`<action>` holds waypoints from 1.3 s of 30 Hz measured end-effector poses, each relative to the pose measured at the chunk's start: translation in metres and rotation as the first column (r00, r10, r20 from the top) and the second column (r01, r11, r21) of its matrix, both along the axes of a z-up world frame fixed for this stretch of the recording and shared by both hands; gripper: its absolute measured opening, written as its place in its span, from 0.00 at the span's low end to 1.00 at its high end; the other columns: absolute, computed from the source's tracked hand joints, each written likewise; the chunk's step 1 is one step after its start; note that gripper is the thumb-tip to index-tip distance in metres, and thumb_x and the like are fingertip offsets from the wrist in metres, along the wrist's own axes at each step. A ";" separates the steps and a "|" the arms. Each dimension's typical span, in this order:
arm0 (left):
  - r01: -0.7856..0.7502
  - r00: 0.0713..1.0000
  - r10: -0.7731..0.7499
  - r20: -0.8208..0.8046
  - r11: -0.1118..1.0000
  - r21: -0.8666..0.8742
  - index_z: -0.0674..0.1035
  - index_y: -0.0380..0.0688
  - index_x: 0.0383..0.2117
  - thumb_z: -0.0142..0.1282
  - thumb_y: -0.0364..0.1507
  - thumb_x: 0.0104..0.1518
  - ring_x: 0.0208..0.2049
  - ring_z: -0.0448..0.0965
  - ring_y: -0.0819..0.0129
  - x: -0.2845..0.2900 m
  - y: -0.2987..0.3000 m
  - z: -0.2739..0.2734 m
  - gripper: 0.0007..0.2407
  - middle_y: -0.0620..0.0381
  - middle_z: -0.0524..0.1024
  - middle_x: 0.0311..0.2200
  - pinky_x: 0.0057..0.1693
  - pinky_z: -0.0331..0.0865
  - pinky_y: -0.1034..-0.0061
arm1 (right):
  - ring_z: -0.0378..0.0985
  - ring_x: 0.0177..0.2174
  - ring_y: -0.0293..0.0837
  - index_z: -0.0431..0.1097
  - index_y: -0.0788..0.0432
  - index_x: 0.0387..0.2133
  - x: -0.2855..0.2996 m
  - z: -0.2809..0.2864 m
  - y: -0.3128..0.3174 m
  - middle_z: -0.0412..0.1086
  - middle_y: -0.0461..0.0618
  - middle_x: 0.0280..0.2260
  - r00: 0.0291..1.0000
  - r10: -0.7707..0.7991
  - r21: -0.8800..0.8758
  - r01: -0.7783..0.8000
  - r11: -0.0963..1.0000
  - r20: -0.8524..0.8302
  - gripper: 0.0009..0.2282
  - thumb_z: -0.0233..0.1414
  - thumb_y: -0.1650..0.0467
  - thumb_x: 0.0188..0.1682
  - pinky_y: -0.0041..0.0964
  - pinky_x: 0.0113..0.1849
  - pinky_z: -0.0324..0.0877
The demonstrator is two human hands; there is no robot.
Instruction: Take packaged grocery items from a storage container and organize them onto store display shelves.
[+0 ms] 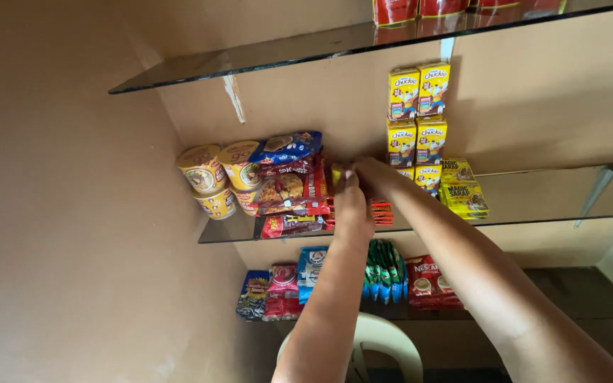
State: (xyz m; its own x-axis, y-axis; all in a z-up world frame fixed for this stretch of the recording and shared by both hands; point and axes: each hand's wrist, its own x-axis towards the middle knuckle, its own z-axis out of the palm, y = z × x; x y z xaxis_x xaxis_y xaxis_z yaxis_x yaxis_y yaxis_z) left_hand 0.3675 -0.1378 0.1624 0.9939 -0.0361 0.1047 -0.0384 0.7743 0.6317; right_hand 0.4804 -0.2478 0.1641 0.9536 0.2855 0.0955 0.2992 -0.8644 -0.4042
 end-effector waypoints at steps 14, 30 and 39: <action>-0.085 0.996 0.079 0.036 0.968 0.236 0.59 0.43 0.69 0.42 0.40 0.66 0.69 0.58 0.62 -0.027 0.004 0.018 0.26 0.53 0.59 0.70 0.70 0.53 0.68 | 0.52 0.63 0.61 0.59 0.52 0.64 -0.070 0.034 0.017 0.56 0.59 0.64 0.868 0.229 -0.339 -0.076 0.938 0.440 0.27 0.53 0.63 0.49 0.51 0.62 0.51; 0.086 0.993 -0.115 0.037 0.887 0.454 0.66 0.52 0.67 0.49 0.46 0.62 0.50 0.69 0.67 -0.167 0.045 -0.003 0.27 0.53 0.69 0.54 0.53 0.67 0.66 | 0.60 0.62 0.59 0.59 0.63 0.63 -0.272 0.053 0.012 0.59 0.64 0.63 0.793 0.198 -0.083 -0.184 0.979 0.576 0.28 0.53 0.79 0.46 0.48 0.60 0.59; 0.135 0.989 -0.145 -0.023 0.839 0.528 0.64 0.53 0.67 0.47 0.52 0.59 0.58 0.71 0.66 -0.251 0.075 -0.053 0.31 0.58 0.71 0.58 0.57 0.68 0.66 | 0.71 0.55 0.60 0.64 0.63 0.59 -0.384 0.023 0.031 0.66 0.63 0.58 0.860 0.137 0.127 -0.226 0.966 0.491 0.21 0.52 0.79 0.49 0.45 0.53 0.68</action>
